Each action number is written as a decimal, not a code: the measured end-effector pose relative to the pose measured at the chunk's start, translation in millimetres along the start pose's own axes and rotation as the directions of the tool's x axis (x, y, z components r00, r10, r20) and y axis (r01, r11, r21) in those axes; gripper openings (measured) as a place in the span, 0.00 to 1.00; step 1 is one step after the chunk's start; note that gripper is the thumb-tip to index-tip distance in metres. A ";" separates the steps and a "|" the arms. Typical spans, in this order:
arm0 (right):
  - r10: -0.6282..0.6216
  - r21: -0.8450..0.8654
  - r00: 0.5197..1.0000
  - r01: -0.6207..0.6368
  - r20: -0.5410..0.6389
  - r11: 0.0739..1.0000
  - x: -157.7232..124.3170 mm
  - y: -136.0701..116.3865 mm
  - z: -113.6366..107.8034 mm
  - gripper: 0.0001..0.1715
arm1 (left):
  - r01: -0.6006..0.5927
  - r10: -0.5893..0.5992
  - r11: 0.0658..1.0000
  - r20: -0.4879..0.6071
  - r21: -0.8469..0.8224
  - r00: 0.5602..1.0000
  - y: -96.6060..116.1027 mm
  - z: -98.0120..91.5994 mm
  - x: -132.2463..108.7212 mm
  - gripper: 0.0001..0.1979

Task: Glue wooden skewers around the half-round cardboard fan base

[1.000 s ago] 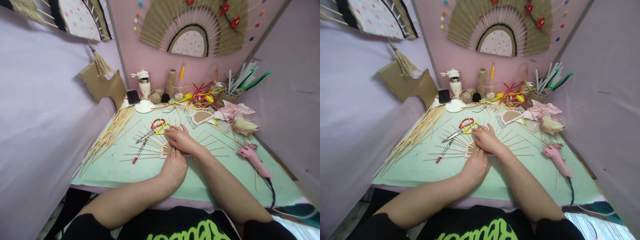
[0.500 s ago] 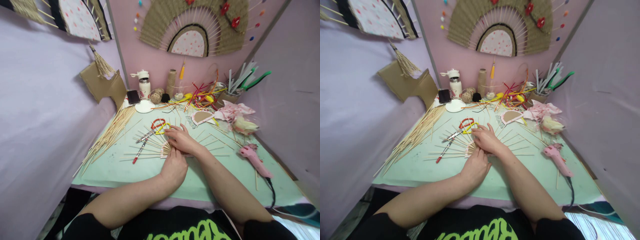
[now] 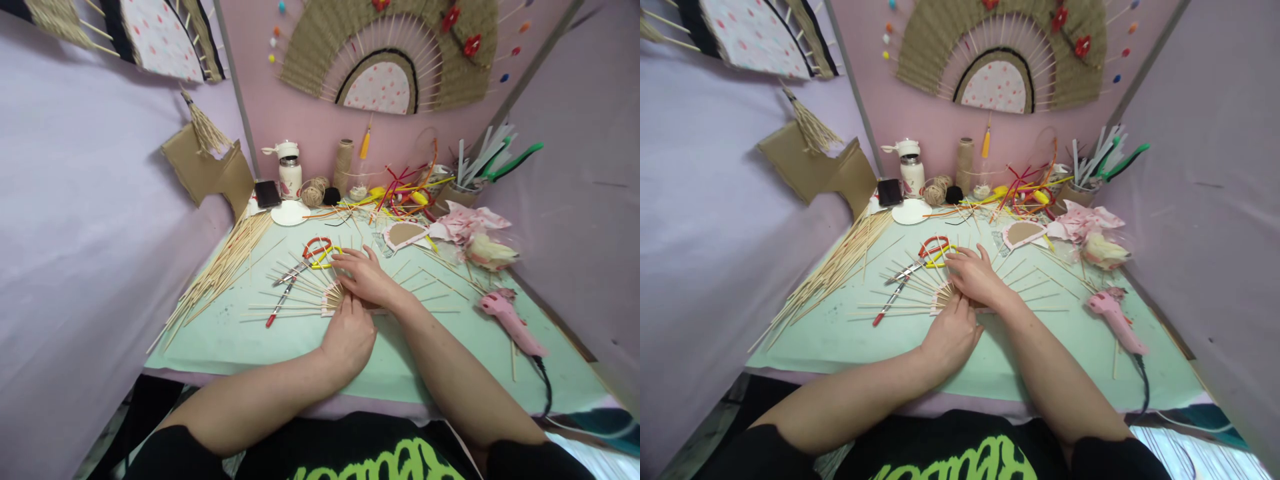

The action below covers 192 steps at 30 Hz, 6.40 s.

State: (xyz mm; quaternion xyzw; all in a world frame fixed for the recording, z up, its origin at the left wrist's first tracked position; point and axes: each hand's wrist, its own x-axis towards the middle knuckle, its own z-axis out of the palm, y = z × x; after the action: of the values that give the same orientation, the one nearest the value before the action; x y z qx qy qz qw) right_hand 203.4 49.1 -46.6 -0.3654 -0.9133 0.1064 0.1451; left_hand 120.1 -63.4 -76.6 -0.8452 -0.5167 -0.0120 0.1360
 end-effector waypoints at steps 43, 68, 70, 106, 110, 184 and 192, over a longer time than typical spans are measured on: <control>-0.069 0.020 0.995 0.067 0.075 0.998 2.1 -3.9 8.3 0.16 | -0.167 0.103 0.943 -0.225 -0.288 0.969 4.2 -2.7 -4.0 0.13; -0.046 0.029 0.997 0.044 0.062 0.999 1.9 -6.3 6.7 0.15 | -0.152 0.094 0.938 -0.196 -0.311 0.976 3.6 -3.2 -3.7 0.14; -0.047 0.033 0.997 0.045 0.065 0.998 1.8 -6.5 6.2 0.15 | -0.151 0.091 0.939 -0.199 -0.309 0.976 3.6 -3.3 -3.9 0.14; -0.051 0.030 0.997 0.049 0.061 0.998 2.4 -8.4 4.7 0.18 | -0.161 0.112 0.933 -0.166 -0.322 0.980 1.9 -6.2 -4.0 0.13; -0.058 0.028 0.997 0.057 0.052 0.998 2.5 -9.0 4.3 0.18 | -0.160 0.113 0.932 -0.157 -0.326 0.981 1.8 -6.9 -3.9 0.13; 0.170 -0.272 0.979 -0.135 0.111 0.953 44.1 -49.3 4.3 0.14 | -0.166 0.134 0.925 -0.116 -0.341 0.984 -0.2 -9.8 -4.1 0.11; 0.175 -0.283 0.980 -0.142 0.094 0.949 42.9 -48.3 5.3 0.14 | -0.166 0.141 0.919 -0.097 -0.357 0.985 -0.1 -11.3 -3.5 0.10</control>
State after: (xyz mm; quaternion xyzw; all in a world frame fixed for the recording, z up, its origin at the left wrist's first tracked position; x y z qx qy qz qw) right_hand 141.2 44.3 -29.0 -0.4474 -0.8938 0.0116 0.0296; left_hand 119.7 -69.1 -66.3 -0.8927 -0.4326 -0.1260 -0.0045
